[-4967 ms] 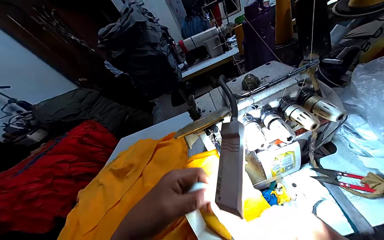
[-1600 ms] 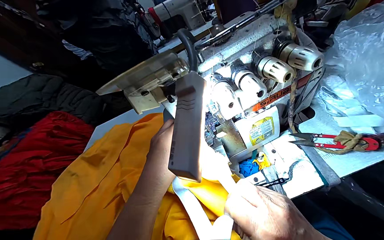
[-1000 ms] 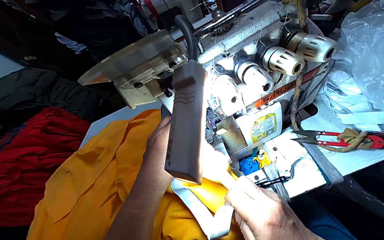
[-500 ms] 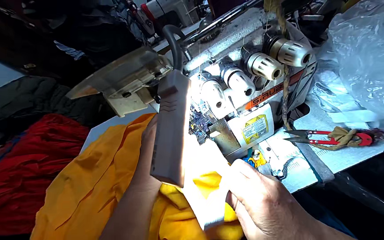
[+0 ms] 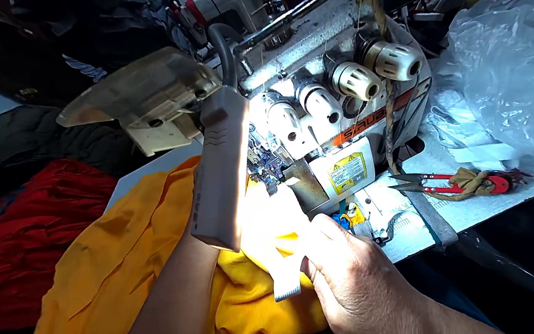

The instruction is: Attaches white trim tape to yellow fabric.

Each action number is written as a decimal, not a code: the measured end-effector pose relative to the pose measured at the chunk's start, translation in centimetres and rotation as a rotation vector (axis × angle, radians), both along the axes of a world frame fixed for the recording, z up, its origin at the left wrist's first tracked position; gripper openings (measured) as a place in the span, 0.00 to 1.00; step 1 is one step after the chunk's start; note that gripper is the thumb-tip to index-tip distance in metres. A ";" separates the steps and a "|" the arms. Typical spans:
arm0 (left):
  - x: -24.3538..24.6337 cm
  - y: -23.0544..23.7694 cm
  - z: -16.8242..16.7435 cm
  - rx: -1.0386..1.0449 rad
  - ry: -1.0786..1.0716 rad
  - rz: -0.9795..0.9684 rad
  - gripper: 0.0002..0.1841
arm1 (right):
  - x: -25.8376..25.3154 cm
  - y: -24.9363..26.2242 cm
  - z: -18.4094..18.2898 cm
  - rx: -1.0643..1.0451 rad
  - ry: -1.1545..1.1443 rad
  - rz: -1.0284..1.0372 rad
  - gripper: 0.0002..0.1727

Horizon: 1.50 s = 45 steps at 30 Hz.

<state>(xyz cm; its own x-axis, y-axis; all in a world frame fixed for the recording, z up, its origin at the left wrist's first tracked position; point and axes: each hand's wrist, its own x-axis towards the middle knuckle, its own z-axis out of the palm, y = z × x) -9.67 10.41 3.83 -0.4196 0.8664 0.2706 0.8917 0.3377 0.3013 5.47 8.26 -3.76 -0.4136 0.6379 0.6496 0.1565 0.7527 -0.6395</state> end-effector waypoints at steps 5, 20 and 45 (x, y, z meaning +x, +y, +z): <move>1.3 0.4 0.5 -0.011 0.009 0.033 0.13 | 0.0 0.1 0.3 -0.004 -0.008 0.000 0.08; -8.2 2.0 -3.3 0.102 0.039 0.011 0.18 | -0.3 -0.3 0.8 -0.012 0.004 -0.012 0.07; -3.4 0.1 -2.0 0.149 0.090 -0.106 0.16 | -1.0 0.0 0.6 0.014 -0.015 0.007 0.07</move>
<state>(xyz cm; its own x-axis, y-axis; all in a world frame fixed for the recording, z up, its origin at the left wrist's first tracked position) -13.10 10.48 1.80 -0.2968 0.8521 0.4311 0.9454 0.1984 0.2587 4.44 8.28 -3.13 -0.4277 0.6260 0.6520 0.1606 0.7625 -0.6267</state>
